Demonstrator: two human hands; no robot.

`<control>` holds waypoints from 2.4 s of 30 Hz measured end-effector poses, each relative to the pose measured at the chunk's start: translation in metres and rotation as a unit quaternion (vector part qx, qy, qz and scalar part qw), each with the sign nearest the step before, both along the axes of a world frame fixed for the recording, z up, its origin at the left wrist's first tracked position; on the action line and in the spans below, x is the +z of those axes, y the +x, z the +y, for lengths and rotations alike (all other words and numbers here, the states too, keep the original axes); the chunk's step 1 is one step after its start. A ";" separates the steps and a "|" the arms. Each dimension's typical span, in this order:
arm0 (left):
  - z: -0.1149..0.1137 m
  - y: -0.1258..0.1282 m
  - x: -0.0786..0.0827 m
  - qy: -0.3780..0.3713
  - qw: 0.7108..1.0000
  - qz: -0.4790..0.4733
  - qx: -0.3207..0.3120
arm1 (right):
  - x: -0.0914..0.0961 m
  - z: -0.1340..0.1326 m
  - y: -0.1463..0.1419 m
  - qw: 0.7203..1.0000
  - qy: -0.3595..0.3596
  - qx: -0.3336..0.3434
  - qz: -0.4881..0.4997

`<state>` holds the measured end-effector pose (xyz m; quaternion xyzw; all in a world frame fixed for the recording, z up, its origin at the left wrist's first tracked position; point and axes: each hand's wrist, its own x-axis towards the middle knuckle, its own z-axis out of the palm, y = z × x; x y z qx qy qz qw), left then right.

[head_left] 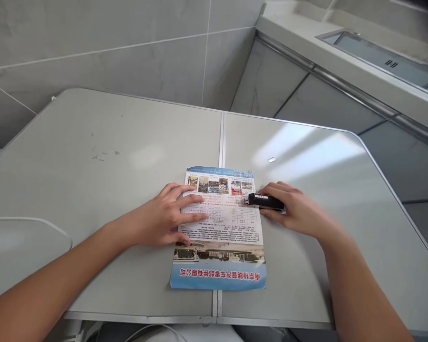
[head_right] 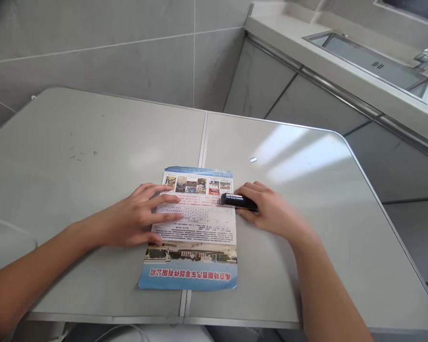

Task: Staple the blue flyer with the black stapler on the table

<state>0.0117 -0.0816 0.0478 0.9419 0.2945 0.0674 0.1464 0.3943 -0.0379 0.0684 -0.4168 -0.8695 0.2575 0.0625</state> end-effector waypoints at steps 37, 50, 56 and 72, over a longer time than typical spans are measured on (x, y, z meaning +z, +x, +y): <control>0.036 -0.011 -0.052 0.142 0.877 0.083 0.452 | -0.032 -0.066 -0.089 0.969 0.031 -0.153 0.193; 0.038 -0.010 -0.053 0.133 0.879 0.059 0.454 | -0.009 -0.046 0.047 0.972 0.046 -0.169 0.157; 0.036 -0.009 -0.052 0.150 0.874 0.061 0.459 | -0.039 0.006 0.096 0.911 0.116 -0.395 0.017; 0.034 -0.012 -0.056 0.117 0.874 0.057 0.469 | -0.106 -0.073 0.080 0.888 0.227 -0.375 -0.139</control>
